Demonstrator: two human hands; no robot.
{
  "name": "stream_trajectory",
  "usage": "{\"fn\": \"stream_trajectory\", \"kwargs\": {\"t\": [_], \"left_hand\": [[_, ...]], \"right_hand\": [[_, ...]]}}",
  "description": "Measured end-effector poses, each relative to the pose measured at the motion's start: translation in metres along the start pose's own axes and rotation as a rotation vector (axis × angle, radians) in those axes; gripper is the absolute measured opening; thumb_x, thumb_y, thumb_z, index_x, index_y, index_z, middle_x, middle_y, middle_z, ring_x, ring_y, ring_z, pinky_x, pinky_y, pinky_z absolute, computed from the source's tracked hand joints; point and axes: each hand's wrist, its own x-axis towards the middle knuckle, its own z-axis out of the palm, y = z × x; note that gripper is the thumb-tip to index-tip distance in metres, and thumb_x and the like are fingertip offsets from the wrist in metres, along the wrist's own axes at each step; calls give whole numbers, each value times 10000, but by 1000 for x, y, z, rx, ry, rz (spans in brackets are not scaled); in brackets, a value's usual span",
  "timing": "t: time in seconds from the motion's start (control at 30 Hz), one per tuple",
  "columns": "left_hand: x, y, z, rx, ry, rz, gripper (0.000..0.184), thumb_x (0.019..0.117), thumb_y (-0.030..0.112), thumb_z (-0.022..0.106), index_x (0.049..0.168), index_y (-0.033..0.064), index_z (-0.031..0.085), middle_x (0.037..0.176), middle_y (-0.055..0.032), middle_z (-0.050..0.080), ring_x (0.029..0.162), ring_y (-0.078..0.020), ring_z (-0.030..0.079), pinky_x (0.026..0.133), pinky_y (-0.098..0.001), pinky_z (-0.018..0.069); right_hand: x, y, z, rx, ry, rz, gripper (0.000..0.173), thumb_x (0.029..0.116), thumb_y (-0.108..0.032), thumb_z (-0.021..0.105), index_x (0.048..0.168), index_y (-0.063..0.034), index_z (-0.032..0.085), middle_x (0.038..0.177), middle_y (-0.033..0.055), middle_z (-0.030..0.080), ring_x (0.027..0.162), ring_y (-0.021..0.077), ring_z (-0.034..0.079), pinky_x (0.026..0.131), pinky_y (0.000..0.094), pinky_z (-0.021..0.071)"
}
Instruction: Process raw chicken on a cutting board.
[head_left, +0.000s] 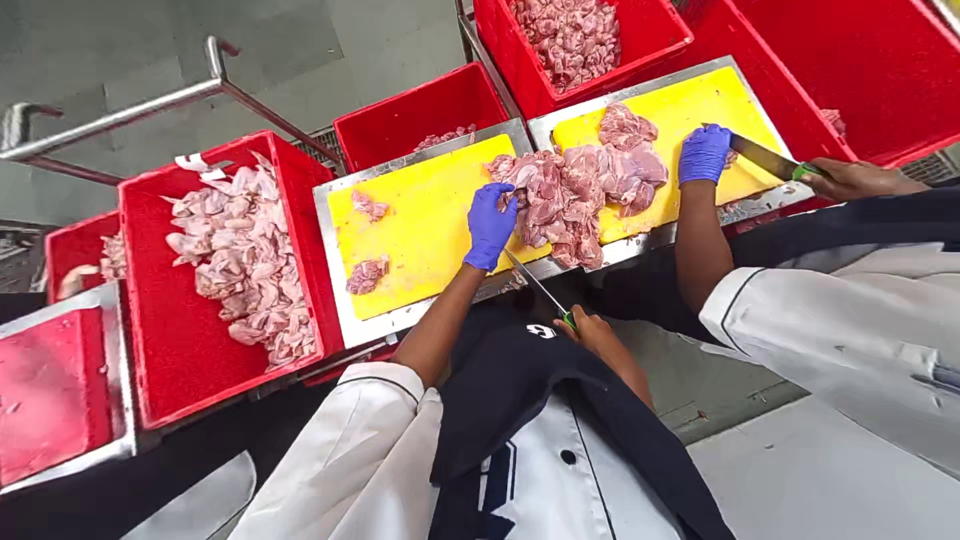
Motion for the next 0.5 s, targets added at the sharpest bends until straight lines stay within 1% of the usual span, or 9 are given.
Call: {"fn": "stream_trajectory", "kwargs": {"t": [0.07,0.1,0.17,0.23,0.3,0.33,0.37,0.47,0.5], "left_hand": [[21,1,-11,53,-83,-39,355,979,179,683,1319,81,654,1369,-167,630,1311,-359,569,1080,-564,470],[34,1,-12,93,-141,-6,403,967,180,700,1352,79,635,1396,-169,616,1340,-361,549,1101,-563,457],[63,-3,1,189,-253,121,435,925,177,719,1345,82,656,1388,-156,632,1354,-337,548,1119,-537,451],[83,-3,15,261,-360,218,457,919,152,702,1368,83,650,1365,-173,643,1342,-359,552,1131,-555,428],[95,-1,25,339,-406,248,398,928,158,682,1323,106,686,1304,-170,679,1277,-380,589,1094,-591,428],[102,4,27,392,-440,231,369,928,189,674,1291,127,707,1275,-158,696,1255,-378,602,1085,-595,425],[108,8,27,438,-468,212,354,904,221,684,1245,136,728,1224,-157,715,1217,-382,620,1070,-603,431],[123,16,24,523,-532,178,335,854,284,709,1129,100,758,1096,-191,740,1116,-412,669,1010,-639,465],[124,16,21,498,-540,169,321,854,296,716,1091,84,761,1068,-193,743,1090,-410,681,976,-646,488]], "right_hand": [[-1,6,5,24,21,-4,556,1064,-495,512,1219,33,594,962,251,690,946,422,699,840,585,545],[1,7,7,31,25,-6,556,1063,-498,514,1208,32,597,952,248,689,941,419,699,837,581,544],[3,7,7,25,17,-3,552,1062,-504,512,1207,22,593,951,236,688,942,408,699,840,568,548],[5,2,0,5,-6,7,548,1064,-497,511,1235,18,583,983,237,690,970,407,698,860,566,547],[6,-3,-6,-11,-18,13,543,1066,-491,511,1251,15,577,1004,238,690,990,403,696,878,565,543],[7,-6,-8,-18,-20,16,541,1066,-492,510,1253,12,576,1009,236,689,995,399,697,883,563,543],[8,-8,-9,-24,-22,17,541,1067,-490,510,1257,12,575,1016,238,690,1002,398,697,889,561,542],[11,-12,-10,-46,-25,13,552,1068,-499,498,1277,7,567,1038,235,693,1030,396,695,906,561,540],[10,-11,-9,-52,-21,13,558,1067,-506,496,1282,4,568,1042,235,694,1033,399,694,905,565,540]]}}
